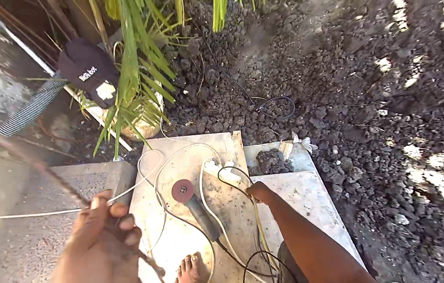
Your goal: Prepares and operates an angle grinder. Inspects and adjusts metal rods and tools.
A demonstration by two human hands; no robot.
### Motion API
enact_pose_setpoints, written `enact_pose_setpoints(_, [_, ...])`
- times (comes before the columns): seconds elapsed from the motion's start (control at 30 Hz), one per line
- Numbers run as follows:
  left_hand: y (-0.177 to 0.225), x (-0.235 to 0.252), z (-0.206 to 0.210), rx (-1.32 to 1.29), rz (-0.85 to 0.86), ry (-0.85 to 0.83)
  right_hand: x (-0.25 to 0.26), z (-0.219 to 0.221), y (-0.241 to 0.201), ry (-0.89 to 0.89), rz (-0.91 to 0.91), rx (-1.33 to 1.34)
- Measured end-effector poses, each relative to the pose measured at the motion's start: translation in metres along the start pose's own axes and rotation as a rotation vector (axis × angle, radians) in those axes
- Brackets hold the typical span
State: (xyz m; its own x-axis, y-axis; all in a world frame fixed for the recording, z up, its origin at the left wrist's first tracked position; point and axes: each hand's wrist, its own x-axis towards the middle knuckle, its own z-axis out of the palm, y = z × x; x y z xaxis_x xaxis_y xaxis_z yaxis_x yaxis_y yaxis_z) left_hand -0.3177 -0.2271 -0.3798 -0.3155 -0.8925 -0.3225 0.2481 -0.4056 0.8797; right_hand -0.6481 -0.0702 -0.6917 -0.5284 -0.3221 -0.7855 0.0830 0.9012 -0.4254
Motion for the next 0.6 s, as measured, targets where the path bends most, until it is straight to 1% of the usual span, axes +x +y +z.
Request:
enact_pose_setpoints(0.07, [-0.027,0.008,0.022,0.029,0.038,0.117,-0.024,0.003,-0.008,0.063,-0.111,0.048])
enact_pose_setpoints(0.13, [-0.063,0.024,0.045,0.055,-0.008,0.146,-0.052,0.007,-0.012,0.107,-0.237,0.197])
enact_pose_setpoints(0.2, [-0.115,0.049,0.066,0.088,-0.124,0.169,-0.078,0.008,-0.015,0.124,-0.312,0.305])
enact_pose_setpoints(0.27, [-0.179,0.074,0.075,0.116,-0.271,0.190,-0.100,0.012,-0.011,0.142,-0.369,0.347])
enact_pose_setpoints(0.3, [-0.210,0.080,0.075,0.110,-0.360,0.202,-0.113,0.016,-0.005,0.142,-0.384,0.351])
enact_pose_setpoints(0.37, [-0.263,0.084,0.070,0.000,-0.552,0.153,-0.142,0.027,0.007,0.134,-0.433,0.345])
enact_pose_setpoints(0.4, [-0.283,0.087,0.068,-0.056,-0.616,0.115,-0.155,0.034,0.014,0.130,-0.464,0.340])
enact_pose_setpoints(0.47, [-0.308,0.092,0.066,-0.098,-0.638,0.039,-0.181,0.046,0.031,0.107,-0.504,0.308])
enact_pose_setpoints(0.5, [-0.313,0.091,0.067,-0.091,-0.632,0.037,-0.193,0.052,0.042,0.086,-0.507,0.270])
enact_pose_setpoints(0.53, [-0.315,0.088,0.067,-0.086,-0.639,0.025,-0.205,0.057,0.051,0.062,-0.500,0.215])
enact_pose_setpoints(0.57, [-0.311,0.087,0.068,-0.107,-0.647,-0.028,-0.215,0.060,0.056,0.045,-0.504,0.147])
enact_pose_setpoints(0.6, [-0.304,0.086,0.068,-0.158,-0.643,-0.124,-0.221,0.061,0.057,0.029,-0.515,0.078])
